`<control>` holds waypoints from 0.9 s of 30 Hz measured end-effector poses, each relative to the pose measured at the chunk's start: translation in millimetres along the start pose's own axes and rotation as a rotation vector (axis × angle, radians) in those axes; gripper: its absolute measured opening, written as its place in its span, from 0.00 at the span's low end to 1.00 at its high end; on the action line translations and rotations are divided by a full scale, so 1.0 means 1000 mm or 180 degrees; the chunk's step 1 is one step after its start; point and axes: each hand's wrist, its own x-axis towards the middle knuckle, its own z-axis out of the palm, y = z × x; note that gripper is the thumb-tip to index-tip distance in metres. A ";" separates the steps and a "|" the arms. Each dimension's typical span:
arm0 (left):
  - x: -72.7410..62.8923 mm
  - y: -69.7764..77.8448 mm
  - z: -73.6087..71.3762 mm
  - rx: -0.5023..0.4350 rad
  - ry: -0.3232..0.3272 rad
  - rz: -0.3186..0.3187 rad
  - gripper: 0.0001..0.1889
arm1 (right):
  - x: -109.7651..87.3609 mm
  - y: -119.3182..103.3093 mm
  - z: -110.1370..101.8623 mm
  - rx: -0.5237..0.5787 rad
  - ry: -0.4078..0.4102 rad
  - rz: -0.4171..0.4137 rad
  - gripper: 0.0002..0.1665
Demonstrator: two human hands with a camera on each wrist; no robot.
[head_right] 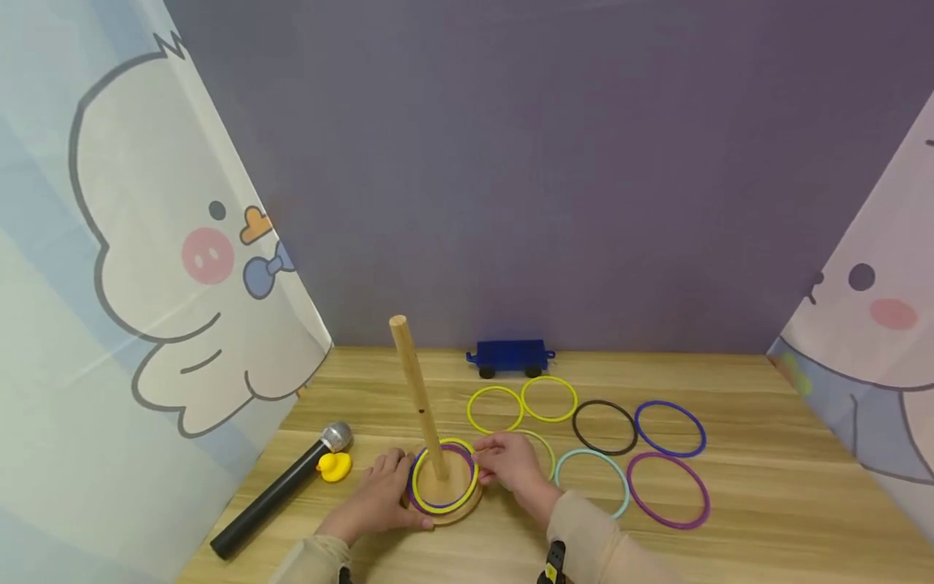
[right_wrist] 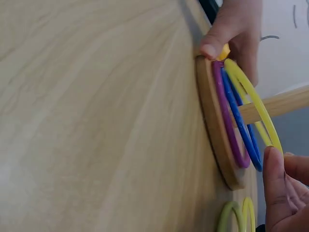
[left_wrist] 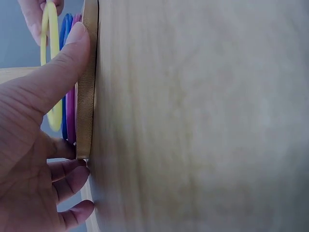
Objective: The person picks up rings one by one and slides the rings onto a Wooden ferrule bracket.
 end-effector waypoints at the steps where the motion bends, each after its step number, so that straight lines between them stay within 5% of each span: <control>1: 0.000 0.000 0.001 -0.0008 -0.0001 0.0002 0.57 | 0.000 0.002 0.001 -0.0004 0.0005 -0.0018 0.12; 12: 0.002 -0.004 0.005 -0.0056 -0.0042 -0.0048 0.59 | -0.008 0.003 0.000 -0.0491 0.0090 -0.0397 0.06; 27: 0.003 -0.008 0.006 -0.0140 -0.0058 0.0000 0.59 | -0.049 -0.006 -0.061 -0.0495 -0.0060 -0.0445 0.13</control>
